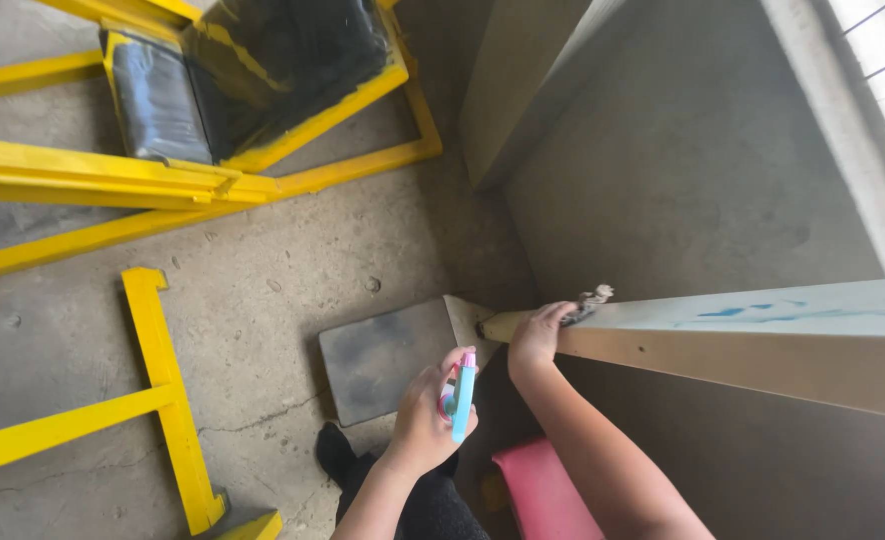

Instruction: Cleaning various pieces of gym equipment and a medical scale using a spray bottle and a cloth.

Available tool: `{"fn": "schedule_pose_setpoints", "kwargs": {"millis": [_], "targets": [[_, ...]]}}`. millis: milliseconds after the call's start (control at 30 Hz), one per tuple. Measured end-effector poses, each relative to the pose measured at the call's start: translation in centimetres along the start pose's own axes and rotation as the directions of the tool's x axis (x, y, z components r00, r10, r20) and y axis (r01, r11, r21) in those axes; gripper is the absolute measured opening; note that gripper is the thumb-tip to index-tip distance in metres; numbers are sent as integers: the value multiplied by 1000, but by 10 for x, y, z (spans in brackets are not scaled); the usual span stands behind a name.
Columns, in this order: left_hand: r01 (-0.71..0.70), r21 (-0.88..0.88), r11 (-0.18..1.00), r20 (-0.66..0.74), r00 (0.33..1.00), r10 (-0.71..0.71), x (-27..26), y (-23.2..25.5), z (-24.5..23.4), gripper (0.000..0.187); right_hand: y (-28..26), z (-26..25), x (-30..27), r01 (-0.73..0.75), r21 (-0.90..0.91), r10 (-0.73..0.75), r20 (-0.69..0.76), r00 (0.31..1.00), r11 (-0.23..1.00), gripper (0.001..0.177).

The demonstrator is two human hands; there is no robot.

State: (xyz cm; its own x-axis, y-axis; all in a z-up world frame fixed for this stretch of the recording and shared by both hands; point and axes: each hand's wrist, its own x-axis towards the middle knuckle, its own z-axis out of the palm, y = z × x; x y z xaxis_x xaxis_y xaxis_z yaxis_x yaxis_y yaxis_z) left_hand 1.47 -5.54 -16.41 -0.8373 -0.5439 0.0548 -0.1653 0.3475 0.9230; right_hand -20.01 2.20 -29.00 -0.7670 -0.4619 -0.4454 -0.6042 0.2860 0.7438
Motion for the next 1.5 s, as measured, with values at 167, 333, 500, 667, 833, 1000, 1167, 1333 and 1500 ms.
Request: {"fn": "schedule_pose_setpoints", "kwargs": {"millis": [167,333,500,667,833,1000,1167,1333,1500], "targets": [[60,77,995,75,995,-66,-3,-41,7,76,-75,39,32,337,-126,-330,77,941,933,56],[32,74,997,54,998,-36,-8,-72,11,77,-125,113,68,567,-328,-565,113,818,755,56],[79,110,991,100,991,-90,-19,-67,23,75,-88,101,33,574,-308,-582,73,810,759,51],[-22,-22,1000,121,992,24,-31,-28,35,76,6,62,-42,512,-268,-551,-98,828,816,44],[-9,-33,999,156,988,14,-40,35,17,75,95,37,-131,392,-267,-462,-295,836,880,44],[116,-40,992,221,970,-105,-66,76,-10,74,136,-6,-192,332,192,-191,-519,833,924,42],[160,24,987,182,970,-161,-107,92,-41,59,119,-34,-230,20,771,-143,-143,979,-637,36],[205,102,973,70,975,-213,-151,79,-65,45,80,-74,-277,-279,337,-357,-196,913,-899,33],[180,85,980,34,982,-183,-191,66,-96,54,46,-81,-284,-206,475,-388,-324,863,-856,25]]}}
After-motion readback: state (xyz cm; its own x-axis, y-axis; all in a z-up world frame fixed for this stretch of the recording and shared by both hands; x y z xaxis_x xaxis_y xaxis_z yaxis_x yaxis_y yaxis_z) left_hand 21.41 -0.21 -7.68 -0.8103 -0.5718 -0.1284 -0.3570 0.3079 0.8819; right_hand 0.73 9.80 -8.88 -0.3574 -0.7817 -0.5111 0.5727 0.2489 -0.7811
